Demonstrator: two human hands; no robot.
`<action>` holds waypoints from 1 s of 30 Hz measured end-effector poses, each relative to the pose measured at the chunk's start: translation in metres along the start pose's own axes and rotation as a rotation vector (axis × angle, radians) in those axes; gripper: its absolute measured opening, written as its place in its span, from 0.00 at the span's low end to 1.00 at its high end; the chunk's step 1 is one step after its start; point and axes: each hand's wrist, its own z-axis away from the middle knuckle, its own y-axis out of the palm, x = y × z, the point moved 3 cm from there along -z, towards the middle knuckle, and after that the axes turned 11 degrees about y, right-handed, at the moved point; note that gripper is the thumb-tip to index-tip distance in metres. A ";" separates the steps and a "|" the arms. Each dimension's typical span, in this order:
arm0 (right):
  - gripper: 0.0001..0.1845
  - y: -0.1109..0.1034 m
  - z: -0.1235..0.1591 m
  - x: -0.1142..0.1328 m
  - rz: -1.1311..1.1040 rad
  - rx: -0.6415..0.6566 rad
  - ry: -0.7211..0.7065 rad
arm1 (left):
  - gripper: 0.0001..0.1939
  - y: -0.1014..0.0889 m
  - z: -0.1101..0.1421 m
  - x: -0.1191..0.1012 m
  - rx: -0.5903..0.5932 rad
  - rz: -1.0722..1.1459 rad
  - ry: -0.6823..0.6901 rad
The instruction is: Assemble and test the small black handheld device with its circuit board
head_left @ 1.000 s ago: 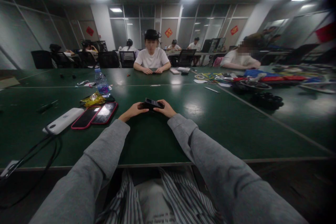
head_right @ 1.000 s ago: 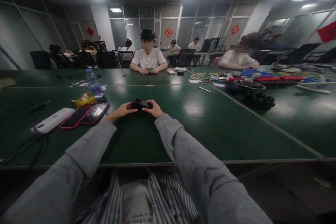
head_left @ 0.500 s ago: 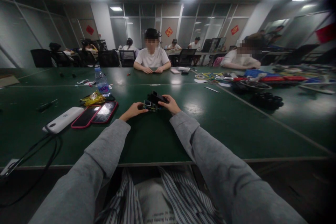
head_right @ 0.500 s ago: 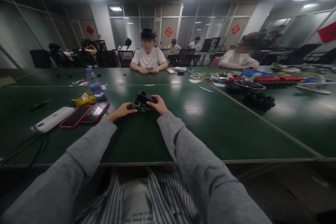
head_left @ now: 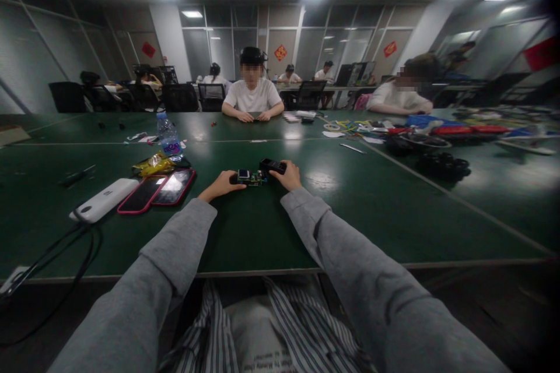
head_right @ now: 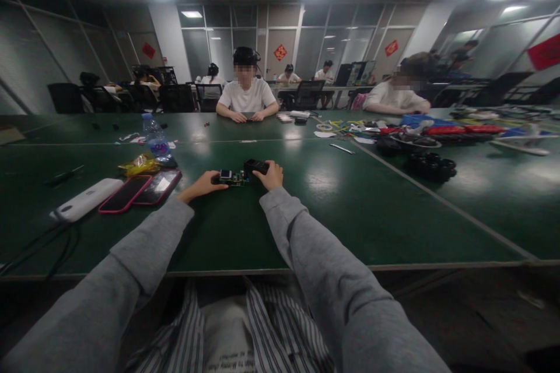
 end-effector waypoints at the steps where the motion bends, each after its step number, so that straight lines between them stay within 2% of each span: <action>1: 0.28 0.000 0.000 0.001 0.012 -0.016 -0.005 | 0.30 0.000 0.000 -0.001 -0.001 0.002 0.008; 6: 0.29 -0.003 0.001 0.008 0.130 -0.079 -0.099 | 0.36 0.001 0.002 -0.001 0.016 0.010 0.058; 10: 0.30 -0.002 0.004 0.011 0.294 -0.049 -0.206 | 0.33 0.001 0.001 0.002 0.034 0.020 0.092; 14: 0.32 -0.002 0.006 0.013 0.393 -0.024 -0.255 | 0.32 0.000 0.000 0.007 0.033 0.025 0.108; 23: 0.32 -0.005 0.001 0.011 0.350 -0.032 -0.280 | 0.33 -0.002 -0.003 0.015 0.037 0.044 0.134; 27: 0.27 -0.002 0.000 0.006 0.314 0.005 -0.296 | 0.34 -0.002 -0.003 0.014 0.046 0.055 0.141; 30: 0.25 -0.002 -0.002 0.009 0.274 -0.016 -0.300 | 0.35 -0.003 -0.003 0.014 0.053 0.062 0.143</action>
